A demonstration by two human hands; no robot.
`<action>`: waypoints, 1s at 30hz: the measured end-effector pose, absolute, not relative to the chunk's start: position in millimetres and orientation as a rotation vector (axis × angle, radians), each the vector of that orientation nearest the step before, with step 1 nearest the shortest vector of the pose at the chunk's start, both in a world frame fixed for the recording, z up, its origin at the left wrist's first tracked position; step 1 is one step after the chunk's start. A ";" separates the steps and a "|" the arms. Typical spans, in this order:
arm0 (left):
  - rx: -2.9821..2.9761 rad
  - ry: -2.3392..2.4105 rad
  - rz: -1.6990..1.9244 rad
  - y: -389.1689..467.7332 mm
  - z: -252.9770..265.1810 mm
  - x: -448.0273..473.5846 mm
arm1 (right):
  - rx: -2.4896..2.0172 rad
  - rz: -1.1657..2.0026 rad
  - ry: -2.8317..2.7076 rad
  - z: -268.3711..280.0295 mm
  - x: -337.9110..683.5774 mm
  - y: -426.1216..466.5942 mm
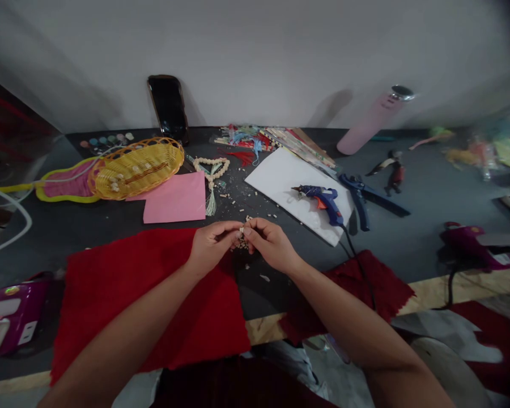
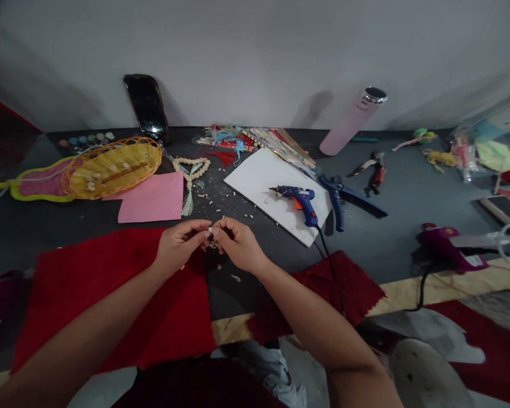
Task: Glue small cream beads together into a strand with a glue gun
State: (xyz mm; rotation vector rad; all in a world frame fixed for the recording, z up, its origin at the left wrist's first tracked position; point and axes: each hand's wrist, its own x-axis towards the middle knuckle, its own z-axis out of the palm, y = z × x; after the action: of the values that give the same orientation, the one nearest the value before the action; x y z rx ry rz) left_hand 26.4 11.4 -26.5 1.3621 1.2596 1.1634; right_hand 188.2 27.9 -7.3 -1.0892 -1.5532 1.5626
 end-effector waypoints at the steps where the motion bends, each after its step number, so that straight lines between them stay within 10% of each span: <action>1: 1.329 1.256 1.158 11.3 -26.7 26.6 | -1.087 1.558 -1.554 -7.3 188.2 27.8; 14: 1.277 1.261 1.131 10.5 -20.8 27.8 | -1.116 1.501 -1.636 -11.4 193.2 31.0; 24: 1.100 1.245 1.165 12.9 -18.6 29.0 | -1.732 0.272 -1.834 7.5 294.2 73.9; 30: 1.069 1.222 1.170 14.1 -19.5 27.8 | -1.923 0.156 -1.869 22.2 310.2 73.5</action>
State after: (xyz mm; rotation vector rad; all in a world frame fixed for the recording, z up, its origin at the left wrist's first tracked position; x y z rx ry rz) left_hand 27.8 14.1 -19.5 1.0688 1.2215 1.1700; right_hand 310.2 73.5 22.2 -1.9227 -1.8688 0.1558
